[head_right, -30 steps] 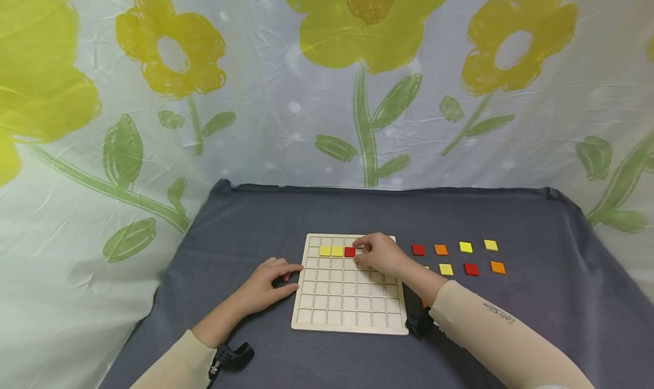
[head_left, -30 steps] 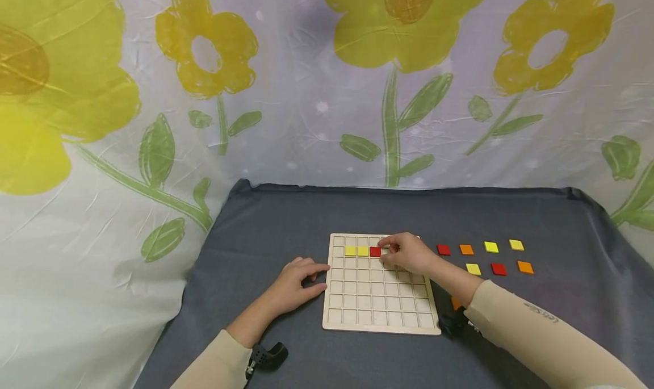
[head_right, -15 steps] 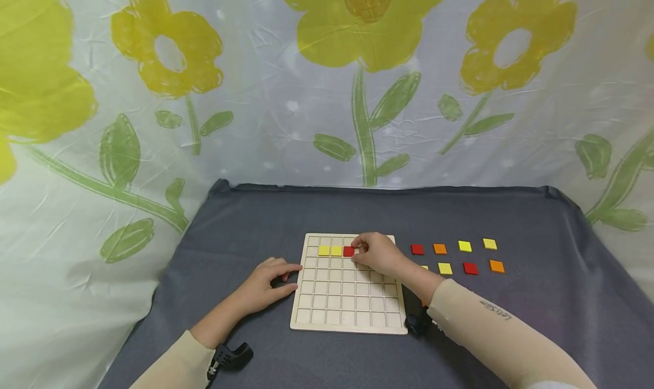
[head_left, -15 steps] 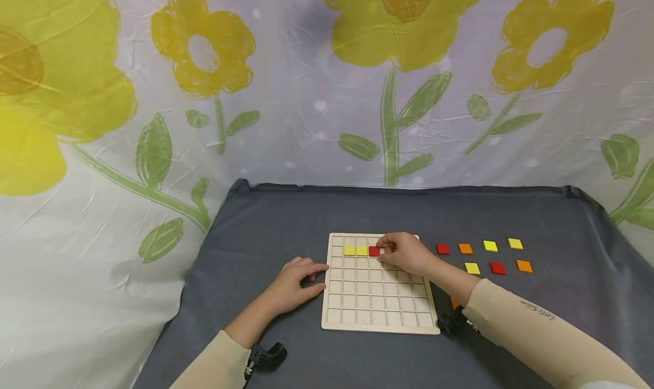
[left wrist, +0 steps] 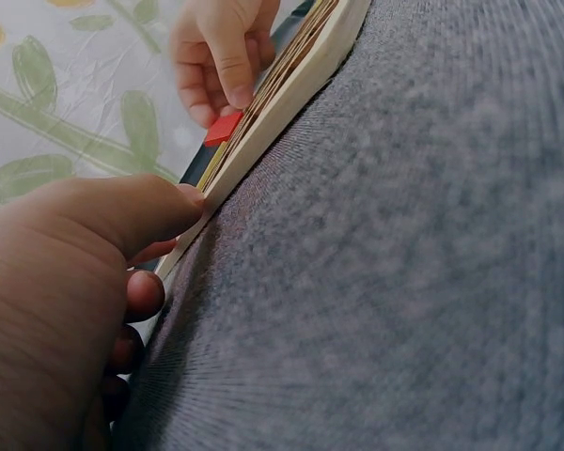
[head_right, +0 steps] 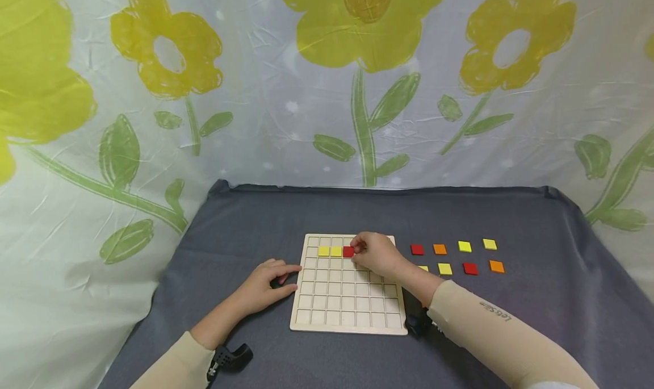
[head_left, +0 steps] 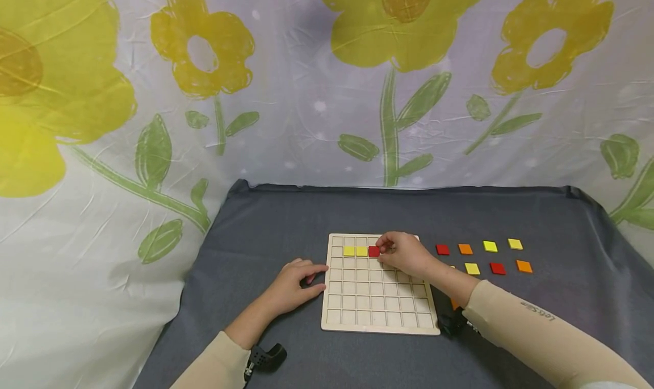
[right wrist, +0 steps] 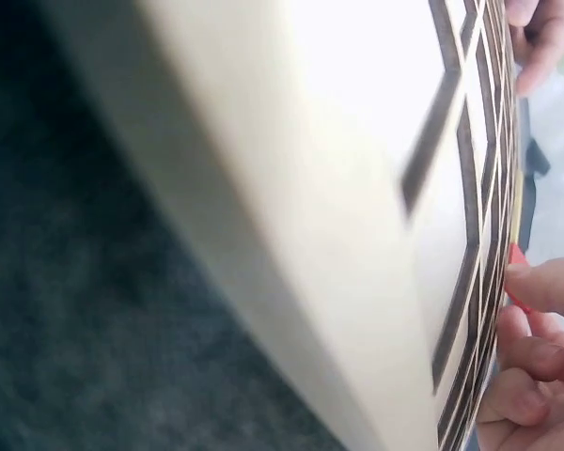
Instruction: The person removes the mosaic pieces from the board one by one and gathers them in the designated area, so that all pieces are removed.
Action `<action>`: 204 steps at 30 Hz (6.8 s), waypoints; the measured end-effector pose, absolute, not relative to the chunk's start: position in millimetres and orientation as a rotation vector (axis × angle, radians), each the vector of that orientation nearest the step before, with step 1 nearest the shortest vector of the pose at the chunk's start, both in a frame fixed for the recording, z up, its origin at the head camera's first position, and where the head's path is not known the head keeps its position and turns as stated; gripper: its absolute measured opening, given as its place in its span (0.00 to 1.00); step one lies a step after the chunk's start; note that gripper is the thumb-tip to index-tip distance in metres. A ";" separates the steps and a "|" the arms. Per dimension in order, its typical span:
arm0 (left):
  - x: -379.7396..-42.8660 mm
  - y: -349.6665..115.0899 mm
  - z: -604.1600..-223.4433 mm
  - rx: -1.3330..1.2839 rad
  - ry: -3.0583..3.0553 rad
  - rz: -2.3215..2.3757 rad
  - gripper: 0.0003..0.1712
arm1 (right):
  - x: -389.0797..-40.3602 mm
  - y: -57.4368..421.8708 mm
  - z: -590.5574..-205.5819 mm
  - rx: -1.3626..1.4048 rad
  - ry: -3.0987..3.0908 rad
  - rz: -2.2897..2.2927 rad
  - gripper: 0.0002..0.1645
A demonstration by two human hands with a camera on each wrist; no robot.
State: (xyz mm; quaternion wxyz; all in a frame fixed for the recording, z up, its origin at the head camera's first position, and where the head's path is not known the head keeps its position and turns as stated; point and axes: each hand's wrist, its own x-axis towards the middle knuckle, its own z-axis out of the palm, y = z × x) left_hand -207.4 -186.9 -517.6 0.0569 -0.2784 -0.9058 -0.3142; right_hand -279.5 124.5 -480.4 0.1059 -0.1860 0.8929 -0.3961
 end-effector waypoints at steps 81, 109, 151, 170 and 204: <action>-208.3 -186.4 -520.4 -0.862 -2.722 -0.964 0.19 | -217.5 258.6 -417.3 -0.226 2.508 -1.460 0.25; -209.3 -186.8 -518.3 -0.874 -2.724 -0.945 0.18 | -181.6 321.1 -453.4 -0.054 2.498 -1.183 0.24; -208.5 -187.5 -519.5 -0.862 -2.724 -0.966 0.18 | -189.7 298.5 -436.8 0.005 2.556 -1.238 0.32; -207.9 -186.9 -517.7 -0.871 -2.719 -0.969 0.18 | -204.1 248.5 -419.5 -0.161 2.557 -1.364 0.29; -209.9 -187.5 -521.1 -0.858 -2.728 -0.946 0.18 | -251.0 160.0 -434.7 -0.372 2.451 -1.472 0.21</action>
